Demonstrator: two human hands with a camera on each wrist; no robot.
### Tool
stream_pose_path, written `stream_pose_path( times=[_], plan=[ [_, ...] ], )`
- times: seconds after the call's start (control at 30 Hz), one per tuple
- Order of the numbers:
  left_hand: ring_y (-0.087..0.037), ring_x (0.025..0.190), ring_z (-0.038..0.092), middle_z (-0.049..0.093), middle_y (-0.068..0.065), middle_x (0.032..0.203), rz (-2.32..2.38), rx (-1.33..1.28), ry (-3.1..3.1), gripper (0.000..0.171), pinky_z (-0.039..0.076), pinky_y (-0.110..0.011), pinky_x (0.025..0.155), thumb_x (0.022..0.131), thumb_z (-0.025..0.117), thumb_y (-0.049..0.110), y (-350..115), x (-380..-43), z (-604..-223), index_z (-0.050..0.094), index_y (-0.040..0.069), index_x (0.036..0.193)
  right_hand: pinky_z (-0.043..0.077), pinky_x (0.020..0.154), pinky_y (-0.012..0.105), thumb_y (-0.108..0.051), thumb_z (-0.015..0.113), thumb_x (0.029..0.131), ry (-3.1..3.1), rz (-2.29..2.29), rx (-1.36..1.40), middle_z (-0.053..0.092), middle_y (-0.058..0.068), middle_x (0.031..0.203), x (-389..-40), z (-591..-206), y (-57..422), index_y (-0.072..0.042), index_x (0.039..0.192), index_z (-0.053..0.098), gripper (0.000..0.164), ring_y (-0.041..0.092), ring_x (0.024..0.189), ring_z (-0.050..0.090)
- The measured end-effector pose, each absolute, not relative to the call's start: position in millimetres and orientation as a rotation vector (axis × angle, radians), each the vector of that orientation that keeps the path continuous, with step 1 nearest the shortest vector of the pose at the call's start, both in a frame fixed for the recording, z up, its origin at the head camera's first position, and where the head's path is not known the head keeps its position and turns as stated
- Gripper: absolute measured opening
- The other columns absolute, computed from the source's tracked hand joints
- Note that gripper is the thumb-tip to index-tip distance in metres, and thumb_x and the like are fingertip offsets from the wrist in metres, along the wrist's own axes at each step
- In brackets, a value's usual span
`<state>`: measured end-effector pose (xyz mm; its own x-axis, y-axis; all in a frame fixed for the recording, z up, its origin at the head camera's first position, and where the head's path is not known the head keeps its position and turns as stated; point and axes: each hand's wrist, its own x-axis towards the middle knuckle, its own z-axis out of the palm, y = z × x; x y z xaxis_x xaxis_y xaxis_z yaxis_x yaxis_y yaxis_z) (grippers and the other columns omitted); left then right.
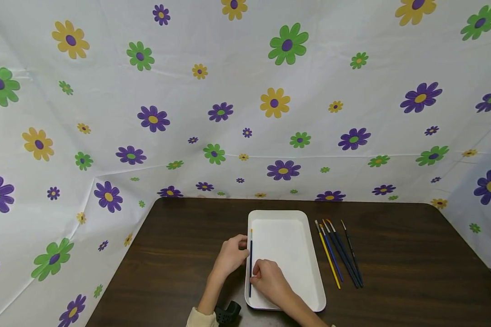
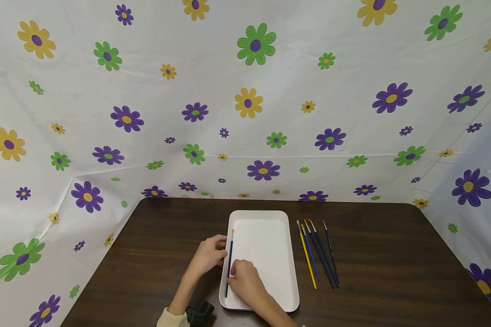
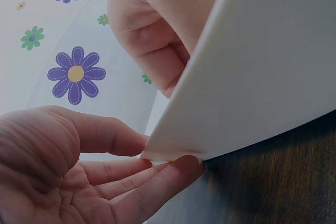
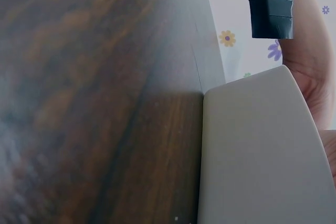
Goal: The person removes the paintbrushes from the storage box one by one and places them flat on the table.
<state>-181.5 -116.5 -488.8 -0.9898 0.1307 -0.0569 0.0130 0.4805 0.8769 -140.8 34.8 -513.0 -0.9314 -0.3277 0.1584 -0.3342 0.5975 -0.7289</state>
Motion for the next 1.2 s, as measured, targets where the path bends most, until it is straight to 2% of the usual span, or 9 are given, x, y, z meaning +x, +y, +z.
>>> stream_pose_path(
  times=[0.33,0.87,1.2],
  plan=[
    [-0.025,0.069,0.07,0.072,-0.026,0.108,1.546,0.125,2.599,0.036,0.061,-0.038,0.06,0.09,0.065,-0.006,-115.7,-182.5,-488.1,0.064,-0.01,0.125,0.037,0.051,0.023,0.003,0.077,0.076,-2.832,1.255,0.548,0.046,-0.006,0.062,-142.9,-514.8,35.6,-0.007,0.073,0.059,0.021,0.006,0.057,0.04],
    [-0.025,0.07,0.07,0.071,-0.026,0.11,1.548,0.123,2.587,0.037,0.061,-0.038,0.062,0.091,0.065,-0.005,-115.8,-180.5,-486.9,0.063,-0.01,0.127,0.044,0.051,0.026,0.004,0.074,0.077,-2.898,1.18,0.46,0.055,-0.002,0.063,-140.4,-511.4,35.5,-0.006,0.07,0.06,0.018,0.011,0.057,0.048],
    [-0.024,0.071,0.07,0.071,-0.025,0.11,1.552,0.123,2.583,0.035,0.061,-0.037,0.062,0.091,0.064,-0.005,-116.6,-181.4,-488.3,0.064,-0.009,0.126,0.032,0.044,0.022,0.001,0.071,0.074,-2.944,1.164,0.382,0.045,-0.004,0.054,-138.7,-510.0,36.7,-0.01,0.056,0.052,0.029,0.009,0.048,0.039]
  ],
)
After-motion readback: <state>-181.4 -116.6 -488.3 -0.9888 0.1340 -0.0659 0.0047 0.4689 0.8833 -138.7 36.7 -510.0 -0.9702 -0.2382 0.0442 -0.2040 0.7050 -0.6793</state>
